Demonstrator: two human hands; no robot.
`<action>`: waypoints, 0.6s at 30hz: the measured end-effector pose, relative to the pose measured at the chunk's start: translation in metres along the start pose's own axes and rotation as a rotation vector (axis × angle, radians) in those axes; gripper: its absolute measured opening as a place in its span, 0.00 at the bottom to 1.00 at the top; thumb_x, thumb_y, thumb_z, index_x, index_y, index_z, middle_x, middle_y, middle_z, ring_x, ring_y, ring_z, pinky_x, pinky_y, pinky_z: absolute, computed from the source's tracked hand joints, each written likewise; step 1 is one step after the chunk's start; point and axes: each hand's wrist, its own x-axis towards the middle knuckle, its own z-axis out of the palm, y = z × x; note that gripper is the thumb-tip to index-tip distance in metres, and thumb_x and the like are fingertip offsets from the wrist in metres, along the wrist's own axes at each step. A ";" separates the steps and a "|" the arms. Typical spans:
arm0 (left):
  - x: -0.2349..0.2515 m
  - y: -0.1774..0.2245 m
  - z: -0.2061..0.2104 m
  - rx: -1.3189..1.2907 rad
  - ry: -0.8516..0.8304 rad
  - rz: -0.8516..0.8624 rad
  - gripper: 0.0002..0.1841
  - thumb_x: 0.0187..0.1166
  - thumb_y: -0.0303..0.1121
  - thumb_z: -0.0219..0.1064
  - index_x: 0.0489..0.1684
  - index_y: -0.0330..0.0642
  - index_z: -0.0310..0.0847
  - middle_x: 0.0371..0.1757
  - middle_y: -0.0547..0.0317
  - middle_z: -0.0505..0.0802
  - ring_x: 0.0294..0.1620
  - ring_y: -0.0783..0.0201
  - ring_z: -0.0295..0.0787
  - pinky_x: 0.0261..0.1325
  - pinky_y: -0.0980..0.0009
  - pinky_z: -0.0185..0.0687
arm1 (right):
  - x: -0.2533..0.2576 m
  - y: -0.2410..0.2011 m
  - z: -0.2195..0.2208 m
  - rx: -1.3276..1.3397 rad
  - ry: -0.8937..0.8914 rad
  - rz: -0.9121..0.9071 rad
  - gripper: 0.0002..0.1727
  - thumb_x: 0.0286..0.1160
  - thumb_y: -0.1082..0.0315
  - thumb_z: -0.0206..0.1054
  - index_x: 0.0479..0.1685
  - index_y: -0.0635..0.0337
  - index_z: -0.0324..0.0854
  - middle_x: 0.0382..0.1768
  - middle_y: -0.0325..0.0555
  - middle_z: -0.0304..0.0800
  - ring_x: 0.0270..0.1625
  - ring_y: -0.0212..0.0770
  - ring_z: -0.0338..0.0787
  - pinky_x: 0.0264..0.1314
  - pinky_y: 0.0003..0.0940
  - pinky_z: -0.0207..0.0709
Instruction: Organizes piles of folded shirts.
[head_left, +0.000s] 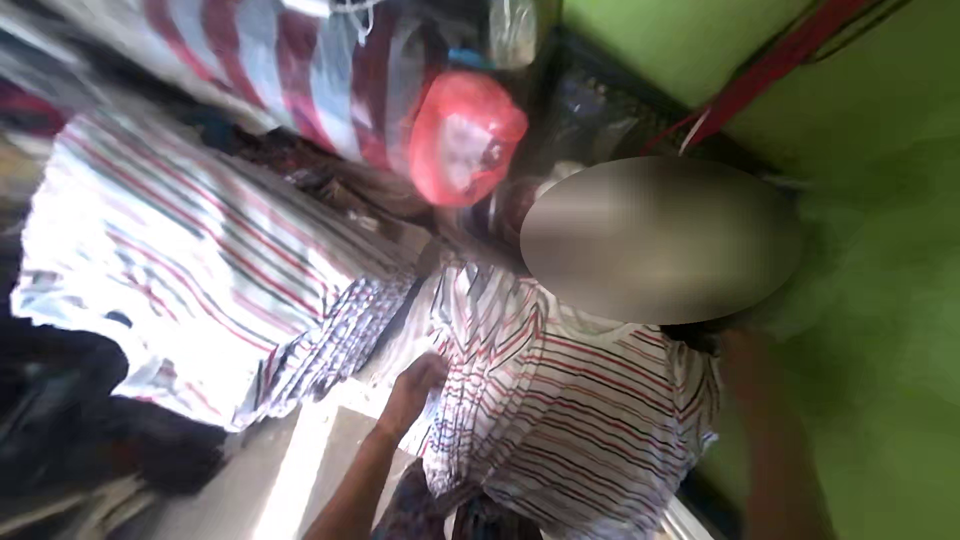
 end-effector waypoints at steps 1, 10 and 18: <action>0.001 0.002 -0.004 -0.048 -0.031 -0.012 0.15 0.89 0.31 0.52 0.56 0.29 0.81 0.47 0.56 0.90 0.43 0.71 0.89 0.52 0.71 0.88 | -0.015 -0.006 -0.015 0.057 0.005 0.069 0.20 0.85 0.74 0.58 0.70 0.79 0.76 0.70 0.80 0.77 0.75 0.77 0.77 0.77 0.71 0.68; -0.007 0.017 -0.017 -0.243 -0.164 -0.093 0.17 0.92 0.30 0.49 0.64 0.27 0.77 0.58 0.53 0.89 0.53 0.72 0.89 0.61 0.73 0.86 | -0.149 -0.178 0.020 0.677 -0.311 -0.284 0.25 0.88 0.69 0.56 0.79 0.75 0.69 0.66 0.69 0.85 0.59 0.55 0.91 0.66 0.49 0.83; -0.017 0.012 -0.011 -0.254 -0.118 -0.069 0.17 0.93 0.30 0.49 0.67 0.25 0.75 0.61 0.46 0.87 0.56 0.68 0.88 0.64 0.70 0.84 | -0.170 -0.279 0.072 0.201 -0.130 -0.452 0.22 0.79 0.75 0.62 0.72 0.69 0.81 0.65 0.69 0.88 0.63 0.68 0.90 0.66 0.62 0.81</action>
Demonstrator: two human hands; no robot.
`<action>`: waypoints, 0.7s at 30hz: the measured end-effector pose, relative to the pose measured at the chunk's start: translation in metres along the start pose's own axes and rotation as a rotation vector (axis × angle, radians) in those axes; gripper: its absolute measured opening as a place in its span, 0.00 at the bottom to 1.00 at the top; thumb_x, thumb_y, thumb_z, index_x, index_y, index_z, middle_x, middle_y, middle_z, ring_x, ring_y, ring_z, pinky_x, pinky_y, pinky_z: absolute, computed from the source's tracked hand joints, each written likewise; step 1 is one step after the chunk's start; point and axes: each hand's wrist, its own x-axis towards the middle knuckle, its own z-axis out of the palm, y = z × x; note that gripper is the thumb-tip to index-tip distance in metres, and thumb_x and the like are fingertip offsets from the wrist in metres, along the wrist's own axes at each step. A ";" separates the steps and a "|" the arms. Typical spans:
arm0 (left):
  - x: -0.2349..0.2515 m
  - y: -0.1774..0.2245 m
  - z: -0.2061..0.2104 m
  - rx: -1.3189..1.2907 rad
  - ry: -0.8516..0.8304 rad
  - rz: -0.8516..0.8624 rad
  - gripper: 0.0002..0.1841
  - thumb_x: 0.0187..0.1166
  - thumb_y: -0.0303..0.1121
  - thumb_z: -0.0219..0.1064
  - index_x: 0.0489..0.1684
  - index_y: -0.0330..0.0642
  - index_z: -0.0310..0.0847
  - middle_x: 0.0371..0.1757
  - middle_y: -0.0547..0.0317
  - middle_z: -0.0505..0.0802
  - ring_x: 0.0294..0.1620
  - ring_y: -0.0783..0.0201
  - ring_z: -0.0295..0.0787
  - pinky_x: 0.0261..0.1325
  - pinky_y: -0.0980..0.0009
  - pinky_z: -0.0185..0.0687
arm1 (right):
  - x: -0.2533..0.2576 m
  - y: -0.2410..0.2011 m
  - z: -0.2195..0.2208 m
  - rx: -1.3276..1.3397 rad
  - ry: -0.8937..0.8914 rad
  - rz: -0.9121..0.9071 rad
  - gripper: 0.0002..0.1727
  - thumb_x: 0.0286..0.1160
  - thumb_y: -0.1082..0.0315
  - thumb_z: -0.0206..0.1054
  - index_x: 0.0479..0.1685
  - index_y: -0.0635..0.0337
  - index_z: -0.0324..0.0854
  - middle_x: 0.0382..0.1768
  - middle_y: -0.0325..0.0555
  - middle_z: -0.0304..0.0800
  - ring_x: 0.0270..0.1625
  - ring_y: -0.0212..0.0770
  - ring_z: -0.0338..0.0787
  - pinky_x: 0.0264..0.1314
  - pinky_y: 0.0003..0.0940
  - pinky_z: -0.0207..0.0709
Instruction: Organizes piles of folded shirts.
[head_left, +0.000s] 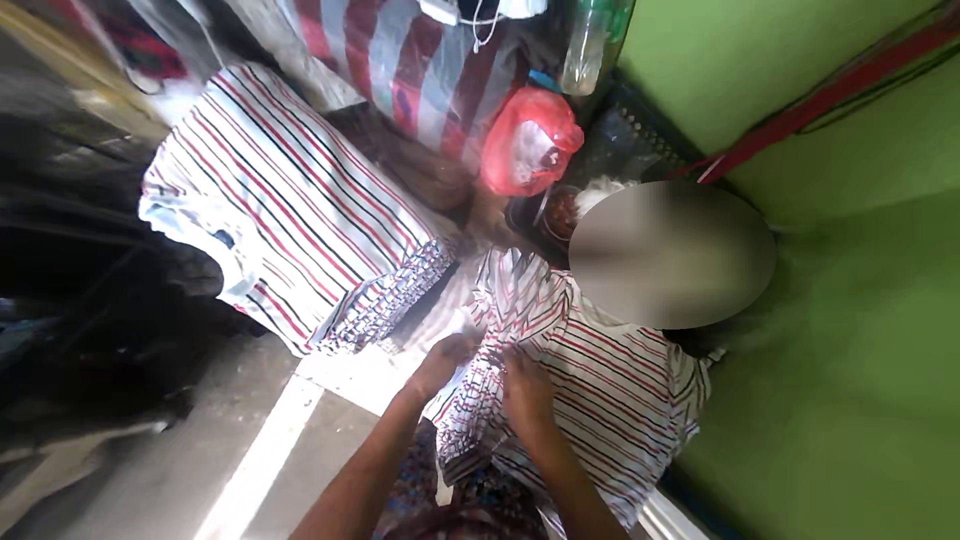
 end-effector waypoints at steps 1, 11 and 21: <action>0.000 -0.002 0.001 0.003 0.001 0.010 0.17 0.92 0.30 0.50 0.67 0.25 0.75 0.62 0.45 0.87 0.57 0.66 0.88 0.64 0.69 0.83 | 0.002 -0.005 0.000 -0.039 -0.037 0.026 0.23 0.79 0.76 0.61 0.74 0.68 0.80 0.67 0.69 0.86 0.65 0.68 0.89 0.68 0.62 0.79; -0.011 0.008 0.009 0.202 -0.010 0.117 0.17 0.92 0.29 0.51 0.64 0.23 0.78 0.60 0.38 0.87 0.59 0.58 0.85 0.69 0.64 0.77 | 0.011 -0.024 0.011 -0.188 -0.018 0.128 0.23 0.79 0.80 0.58 0.74 0.66 0.80 0.67 0.72 0.84 0.63 0.70 0.88 0.64 0.63 0.79; -0.056 -0.054 -0.027 -0.203 0.358 0.084 0.21 0.93 0.31 0.43 0.68 0.21 0.71 0.62 0.38 0.87 0.58 0.59 0.89 0.64 0.63 0.84 | 0.020 -0.063 0.009 0.549 -0.195 0.144 0.24 0.89 0.71 0.54 0.78 0.78 0.65 0.61 0.70 0.85 0.59 0.55 0.89 0.66 0.45 0.81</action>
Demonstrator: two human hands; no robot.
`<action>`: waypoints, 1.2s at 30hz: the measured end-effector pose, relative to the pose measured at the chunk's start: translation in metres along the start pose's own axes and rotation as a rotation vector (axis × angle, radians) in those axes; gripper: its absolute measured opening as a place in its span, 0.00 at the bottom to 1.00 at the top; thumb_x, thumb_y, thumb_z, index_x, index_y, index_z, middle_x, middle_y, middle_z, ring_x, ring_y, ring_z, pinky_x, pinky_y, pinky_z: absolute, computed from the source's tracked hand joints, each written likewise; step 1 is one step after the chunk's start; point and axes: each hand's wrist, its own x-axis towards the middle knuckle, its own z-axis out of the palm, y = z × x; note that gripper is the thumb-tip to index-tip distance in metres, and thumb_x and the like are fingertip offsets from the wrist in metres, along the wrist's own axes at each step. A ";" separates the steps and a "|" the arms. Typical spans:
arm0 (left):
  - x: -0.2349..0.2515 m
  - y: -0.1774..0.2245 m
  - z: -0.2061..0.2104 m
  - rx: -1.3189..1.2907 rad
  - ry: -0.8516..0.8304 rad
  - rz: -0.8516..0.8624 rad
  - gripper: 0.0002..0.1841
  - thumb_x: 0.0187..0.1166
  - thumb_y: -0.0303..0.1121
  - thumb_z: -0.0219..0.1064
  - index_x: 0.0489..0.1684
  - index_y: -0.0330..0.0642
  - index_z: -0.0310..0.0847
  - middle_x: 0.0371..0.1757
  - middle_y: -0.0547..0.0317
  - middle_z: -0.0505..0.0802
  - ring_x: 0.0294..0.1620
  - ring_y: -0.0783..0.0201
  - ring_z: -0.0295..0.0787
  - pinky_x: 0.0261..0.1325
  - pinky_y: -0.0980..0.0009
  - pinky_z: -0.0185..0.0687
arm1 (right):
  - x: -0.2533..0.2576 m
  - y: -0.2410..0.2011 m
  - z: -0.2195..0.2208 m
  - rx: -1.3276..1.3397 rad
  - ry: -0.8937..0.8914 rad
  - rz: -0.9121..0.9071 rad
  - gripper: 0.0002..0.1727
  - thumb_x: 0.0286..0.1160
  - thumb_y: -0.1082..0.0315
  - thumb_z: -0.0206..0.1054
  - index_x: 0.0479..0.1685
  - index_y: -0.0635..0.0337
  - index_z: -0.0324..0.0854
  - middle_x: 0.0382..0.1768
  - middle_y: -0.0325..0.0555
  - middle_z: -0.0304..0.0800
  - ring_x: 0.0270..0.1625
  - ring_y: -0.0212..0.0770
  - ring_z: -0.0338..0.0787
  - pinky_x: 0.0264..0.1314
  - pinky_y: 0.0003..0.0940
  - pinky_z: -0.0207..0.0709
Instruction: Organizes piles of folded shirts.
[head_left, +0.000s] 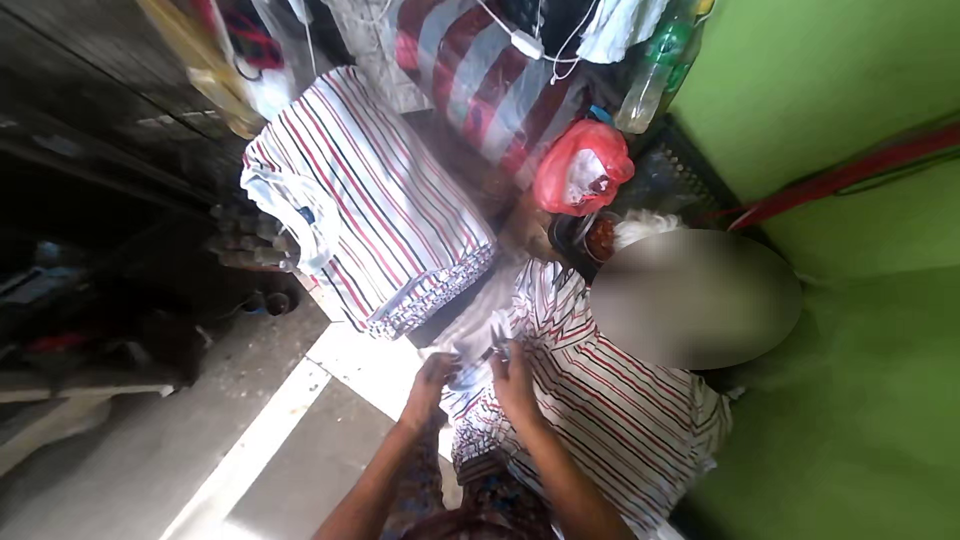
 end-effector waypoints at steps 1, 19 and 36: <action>-0.009 -0.012 -0.014 -0.006 0.069 -0.030 0.21 0.93 0.31 0.43 0.66 0.20 0.73 0.59 0.39 0.88 0.55 0.61 0.89 0.62 0.65 0.85 | 0.010 -0.006 0.016 0.182 -0.067 0.080 0.23 0.89 0.72 0.53 0.77 0.77 0.64 0.57 0.65 0.85 0.52 0.48 0.89 0.59 0.40 0.82; -0.085 -0.063 -0.044 0.698 -0.023 0.029 0.13 0.84 0.25 0.63 0.56 0.24 0.86 0.61 0.30 0.89 0.63 0.39 0.88 0.71 0.48 0.80 | 0.090 -0.033 0.103 0.398 0.017 0.191 0.29 0.84 0.76 0.61 0.82 0.78 0.61 0.78 0.74 0.71 0.81 0.59 0.75 0.84 0.47 0.67; -0.044 -0.043 0.036 1.382 -0.529 -0.229 0.36 0.78 0.60 0.67 0.72 0.37 0.76 0.68 0.41 0.87 0.67 0.43 0.86 0.66 0.44 0.80 | 0.082 0.041 -0.079 -0.342 0.462 0.238 0.25 0.87 0.60 0.60 0.70 0.75 0.76 0.72 0.70 0.78 0.76 0.62 0.81 0.77 0.56 0.74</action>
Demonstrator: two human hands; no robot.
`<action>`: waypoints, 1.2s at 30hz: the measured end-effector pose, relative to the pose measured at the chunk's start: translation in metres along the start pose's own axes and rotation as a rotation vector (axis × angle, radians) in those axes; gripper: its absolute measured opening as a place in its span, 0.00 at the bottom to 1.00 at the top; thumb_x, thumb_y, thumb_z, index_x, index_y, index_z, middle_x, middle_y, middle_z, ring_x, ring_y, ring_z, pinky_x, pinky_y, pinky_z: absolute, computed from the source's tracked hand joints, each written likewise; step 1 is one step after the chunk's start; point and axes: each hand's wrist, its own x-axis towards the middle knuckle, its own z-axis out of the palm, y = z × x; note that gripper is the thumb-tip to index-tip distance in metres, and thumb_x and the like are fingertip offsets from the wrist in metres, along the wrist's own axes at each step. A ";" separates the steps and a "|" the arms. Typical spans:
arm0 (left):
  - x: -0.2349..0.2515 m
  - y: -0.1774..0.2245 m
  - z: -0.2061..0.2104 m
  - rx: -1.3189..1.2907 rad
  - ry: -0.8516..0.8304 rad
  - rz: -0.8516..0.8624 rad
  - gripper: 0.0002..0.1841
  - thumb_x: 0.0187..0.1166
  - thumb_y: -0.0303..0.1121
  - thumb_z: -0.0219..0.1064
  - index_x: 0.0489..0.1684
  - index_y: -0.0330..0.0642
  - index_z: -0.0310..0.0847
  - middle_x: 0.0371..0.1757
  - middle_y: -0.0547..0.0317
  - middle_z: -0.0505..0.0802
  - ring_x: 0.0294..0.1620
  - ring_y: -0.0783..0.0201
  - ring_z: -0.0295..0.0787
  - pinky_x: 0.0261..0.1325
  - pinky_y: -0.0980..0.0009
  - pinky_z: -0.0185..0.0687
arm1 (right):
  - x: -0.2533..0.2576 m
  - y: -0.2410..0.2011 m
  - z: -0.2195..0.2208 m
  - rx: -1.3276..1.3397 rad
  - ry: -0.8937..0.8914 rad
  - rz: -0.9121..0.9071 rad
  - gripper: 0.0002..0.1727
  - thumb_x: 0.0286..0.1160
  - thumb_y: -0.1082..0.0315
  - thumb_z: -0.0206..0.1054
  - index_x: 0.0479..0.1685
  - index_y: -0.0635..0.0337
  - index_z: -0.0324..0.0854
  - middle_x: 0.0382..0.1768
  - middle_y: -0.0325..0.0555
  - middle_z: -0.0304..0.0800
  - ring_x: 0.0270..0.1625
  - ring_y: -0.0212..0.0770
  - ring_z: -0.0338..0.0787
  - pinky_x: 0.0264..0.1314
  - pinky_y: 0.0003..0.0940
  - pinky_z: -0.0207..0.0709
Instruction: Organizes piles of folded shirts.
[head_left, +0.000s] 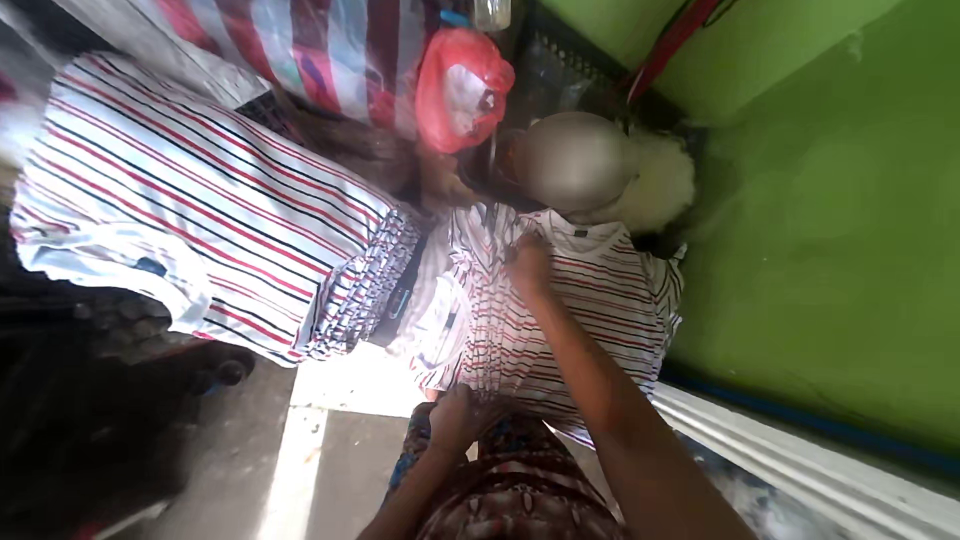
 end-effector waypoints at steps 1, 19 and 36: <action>0.001 0.000 0.001 0.001 -0.002 -0.003 0.34 0.79 0.57 0.66 0.73 0.37 0.75 0.69 0.40 0.86 0.68 0.43 0.86 0.66 0.44 0.80 | 0.003 -0.004 -0.002 -0.035 -0.036 0.024 0.24 0.88 0.63 0.58 0.70 0.75 0.76 0.72 0.70 0.79 0.75 0.63 0.82 0.76 0.56 0.75; 0.008 -0.028 0.021 -0.090 0.074 0.071 0.28 0.84 0.43 0.62 0.76 0.30 0.73 0.70 0.35 0.86 0.71 0.40 0.84 0.72 0.44 0.76 | -0.019 0.007 0.017 0.872 0.044 -0.351 0.14 0.87 0.72 0.55 0.60 0.75 0.75 0.72 0.63 0.81 0.72 0.45 0.84 0.74 0.39 0.79; 0.019 -0.009 -0.036 -0.188 0.263 0.227 0.22 0.90 0.34 0.52 0.74 0.27 0.73 0.64 0.32 0.88 0.65 0.38 0.86 0.69 0.39 0.76 | -0.203 0.090 0.103 0.354 -0.522 -0.009 0.24 0.87 0.64 0.59 0.75 0.69 0.75 0.70 0.64 0.83 0.73 0.58 0.83 0.79 0.54 0.72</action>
